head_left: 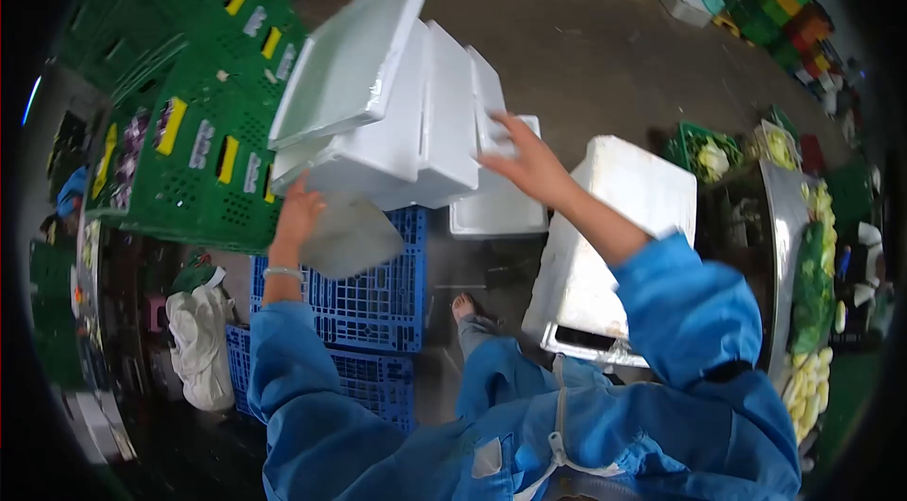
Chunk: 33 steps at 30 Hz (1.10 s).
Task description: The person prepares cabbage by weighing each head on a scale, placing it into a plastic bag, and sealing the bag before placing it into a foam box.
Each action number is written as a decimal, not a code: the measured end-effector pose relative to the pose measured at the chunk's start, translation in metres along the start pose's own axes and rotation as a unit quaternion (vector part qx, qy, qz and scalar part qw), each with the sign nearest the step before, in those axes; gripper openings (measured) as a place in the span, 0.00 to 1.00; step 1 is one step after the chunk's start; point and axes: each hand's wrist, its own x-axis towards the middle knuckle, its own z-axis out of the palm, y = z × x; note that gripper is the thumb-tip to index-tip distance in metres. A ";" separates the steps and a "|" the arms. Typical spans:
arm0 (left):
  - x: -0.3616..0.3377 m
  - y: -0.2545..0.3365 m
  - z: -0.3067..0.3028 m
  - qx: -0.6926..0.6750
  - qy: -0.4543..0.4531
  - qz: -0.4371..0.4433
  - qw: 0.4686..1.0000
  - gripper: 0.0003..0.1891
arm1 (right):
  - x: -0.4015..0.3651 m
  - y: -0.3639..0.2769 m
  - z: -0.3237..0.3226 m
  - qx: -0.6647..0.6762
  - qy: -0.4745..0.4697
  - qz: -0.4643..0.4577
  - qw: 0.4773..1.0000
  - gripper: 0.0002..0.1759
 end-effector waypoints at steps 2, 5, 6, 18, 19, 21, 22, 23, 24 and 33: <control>0.021 -0.014 0.006 0.009 -0.008 0.027 1.000 0.10 | 0.073 -0.030 0.032 0.120 0.011 0.093 0.988 0.59; 0.047 -0.023 0.007 -0.003 -0.014 0.064 0.998 0.09 | 0.158 -0.031 0.089 0.152 0.052 0.187 0.969 0.59; 0.054 -0.017 0.006 0.017 -0.025 0.063 0.998 0.09 | 0.176 -0.029 0.106 0.174 0.060 0.214 0.959 0.55; 0.066 0.051 -0.002 -0.036 0.029 0.145 0.988 0.12 | 0.045 0.076 -0.044 0.443 0.352 0.234 0.791 0.13; 0.063 0.064 -0.010 -0.044 0.037 0.165 0.985 0.13 | 0.005 0.094 -0.068 0.460 0.381 0.253 0.761 0.14; 0.054 0.093 -0.025 -0.076 0.043 0.189 0.978 0.16 | -0.086 0.130 -0.106 0.435 0.394 0.299 0.752 0.12; 0.046 0.108 -0.029 -0.077 0.048 0.203 0.975 0.14 | -0.136 0.153 -0.114 0.430 0.415 0.284 0.750 0.09; 0.037 0.125 -0.032 -0.077 0.054 0.216 0.972 0.12 | -0.192 0.180 -0.121 0.449 0.444 0.307 0.712 0.07; 0.029 0.143 -0.035 -0.078 0.059 0.230 0.968 0.10 | -0.242 0.195 -0.120 0.445 0.470 0.310 0.696 0.06; -0.056 0.333 -0.053 0.050 0.027 0.434 0.899 0.14 | -0.495 0.231 -0.088 0.145 0.284 0.594 0.739 0.35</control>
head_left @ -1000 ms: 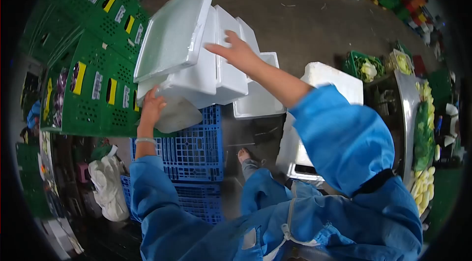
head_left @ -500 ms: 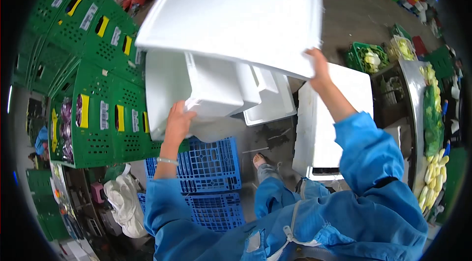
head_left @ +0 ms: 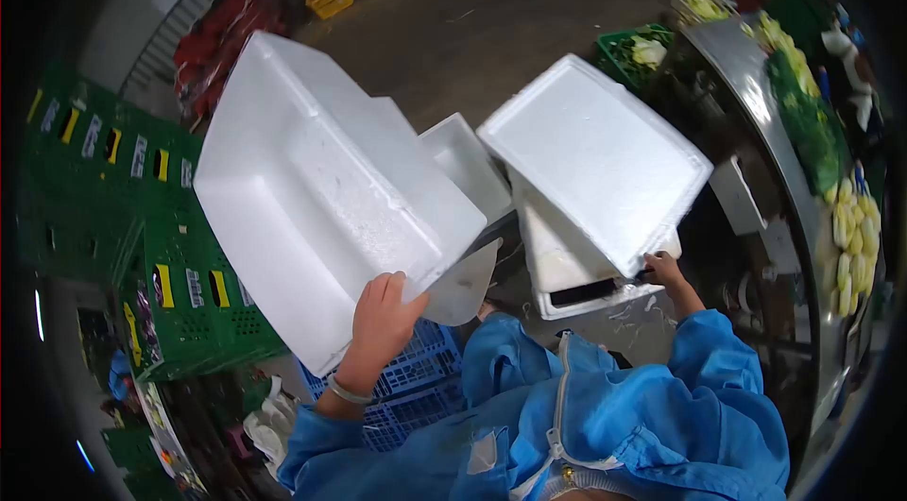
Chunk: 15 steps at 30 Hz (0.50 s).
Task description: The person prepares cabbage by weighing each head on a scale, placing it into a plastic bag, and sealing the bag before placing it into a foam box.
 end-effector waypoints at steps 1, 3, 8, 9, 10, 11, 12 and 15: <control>0.011 0.021 -0.007 -0.002 -0.010 0.033 0.999 0.13 | 0.005 0.021 -0.009 -0.198 0.083 -0.060 0.975 0.39; 0.030 0.065 -0.019 0.008 -0.021 0.104 0.994 0.09 | -0.018 0.033 -0.035 -0.182 0.154 -0.197 0.951 0.43; 0.099 0.194 -0.050 -0.091 -0.176 0.121 0.973 0.17 | -0.137 0.000 -0.124 0.184 -0.077 -0.293 0.935 0.34; 0.116 0.213 -0.053 -0.084 -0.201 0.181 0.959 0.23 | -0.163 -0.005 -0.143 0.176 -0.070 -0.350 0.917 0.34; 0.132 0.238 -0.055 -0.067 -0.194 0.226 0.952 0.16 | -0.199 -0.013 -0.168 0.142 -0.037 -0.404 0.903 0.33; 0.166 0.275 -0.071 0.038 -0.139 0.487 0.862 0.10 | -0.216 -0.009 -0.184 0.184 -0.008 -0.448 0.875 0.34; 0.178 0.306 -0.085 -0.010 -0.212 0.415 0.885 0.14 | -0.245 -0.009 -0.206 0.241 -0.030 -0.421 0.874 0.34; 0.238 0.401 -0.065 0.058 -0.230 0.658 0.715 0.06 | -0.310 0.038 -0.270 0.345 0.023 -0.331 0.878 0.51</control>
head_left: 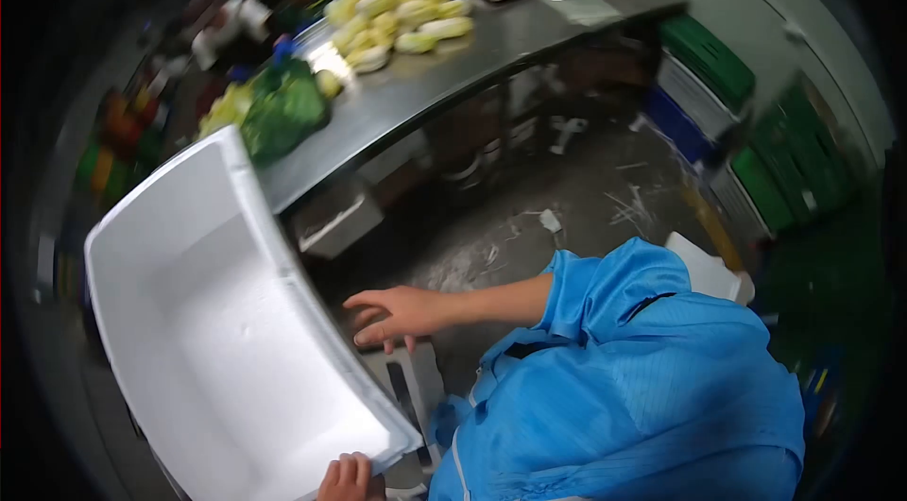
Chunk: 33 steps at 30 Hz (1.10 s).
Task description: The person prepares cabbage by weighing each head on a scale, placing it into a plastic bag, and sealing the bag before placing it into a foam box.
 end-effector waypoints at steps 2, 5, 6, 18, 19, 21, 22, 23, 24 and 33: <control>0.061 -0.017 -0.019 0.019 0.028 0.087 0.996 0.09 | -0.021 0.013 -0.045 0.023 0.096 0.075 0.992 0.54; 0.142 -0.046 -0.028 0.031 0.048 0.180 0.982 0.14 | -0.070 0.011 -0.107 0.108 0.219 0.092 0.965 0.47; 0.171 -0.058 -0.034 0.082 0.047 0.251 0.964 0.11 | -0.083 0.014 -0.125 0.157 0.248 0.102 0.950 0.45; 0.474 -0.129 -0.126 0.150 0.226 0.502 0.821 0.11 | -0.196 0.025 -0.283 0.314 0.573 -0.010 0.757 0.26; 0.495 -0.133 -0.134 0.125 0.250 0.509 0.814 0.12 | -0.208 0.025 -0.296 0.329 0.595 -0.039 0.732 0.26; 0.535 -0.138 -0.146 0.097 0.284 0.507 0.808 0.12 | -0.239 0.040 -0.322 0.357 0.639 -0.062 0.679 0.28; 0.555 -0.139 -0.151 0.084 0.301 0.503 0.806 0.12 | -0.256 0.042 -0.333 0.355 0.653 -0.060 0.666 0.30; 0.575 -0.139 -0.157 0.076 0.301 0.509 0.803 0.13 | -0.270 0.045 -0.344 0.357 0.677 -0.082 0.638 0.30; 0.594 -0.137 -0.164 0.077 0.297 0.515 0.800 0.14 | -0.284 0.049 -0.356 0.358 0.698 -0.105 0.611 0.30; 0.773 -0.088 -0.220 0.043 0.348 0.403 0.846 0.19 | -0.442 0.090 -0.558 0.398 0.758 -0.228 0.463 0.24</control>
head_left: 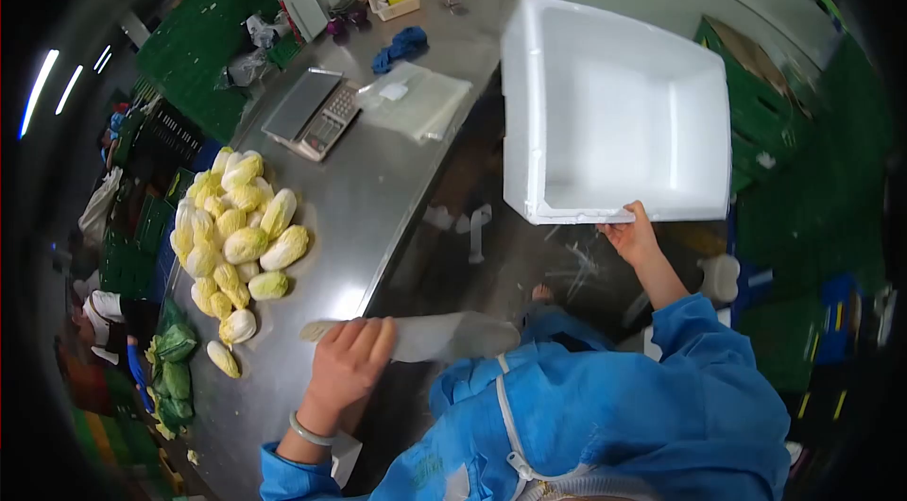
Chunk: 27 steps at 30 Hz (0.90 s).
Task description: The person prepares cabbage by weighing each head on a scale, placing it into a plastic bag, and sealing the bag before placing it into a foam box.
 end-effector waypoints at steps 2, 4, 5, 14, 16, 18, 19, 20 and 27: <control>0.029 -0.019 0.014 -0.018 0.021 -0.084 0.996 0.20 | 0.049 -0.030 0.010 0.055 0.031 0.016 0.998 0.26; 0.050 -0.031 0.026 -0.014 0.022 -0.175 0.984 0.20 | 0.100 -0.061 0.019 0.067 0.051 0.020 0.996 0.28; 0.060 -0.038 0.034 -0.007 0.028 -0.222 0.975 0.20 | 0.130 -0.079 0.028 0.072 0.054 0.018 0.996 0.29; 0.083 -0.090 0.095 -0.154 0.207 -0.590 0.765 0.11 | 0.313 -0.139 0.066 0.143 0.063 -0.003 0.988 0.29; 0.084 -0.119 0.119 -0.200 0.258 -0.593 0.736 0.12 | 0.339 -0.145 0.079 0.158 0.093 -0.001 0.983 0.31; 0.096 -0.153 0.147 -0.264 0.314 -0.595 0.691 0.12 | 0.362 -0.155 0.088 0.129 0.096 -0.019 0.987 0.30; 0.104 -0.167 0.161 -0.282 0.320 -0.606 0.671 0.12 | 0.373 -0.161 0.090 0.110 0.100 -0.027 0.989 0.30; 0.114 -0.180 0.174 -0.300 0.327 -0.616 0.651 0.12 | 0.387 -0.169 0.093 0.108 0.112 -0.020 0.988 0.30; 0.189 -0.237 0.229 -0.366 0.312 -0.641 0.598 0.13 | 0.477 -0.208 0.118 0.097 0.140 -0.020 0.985 0.32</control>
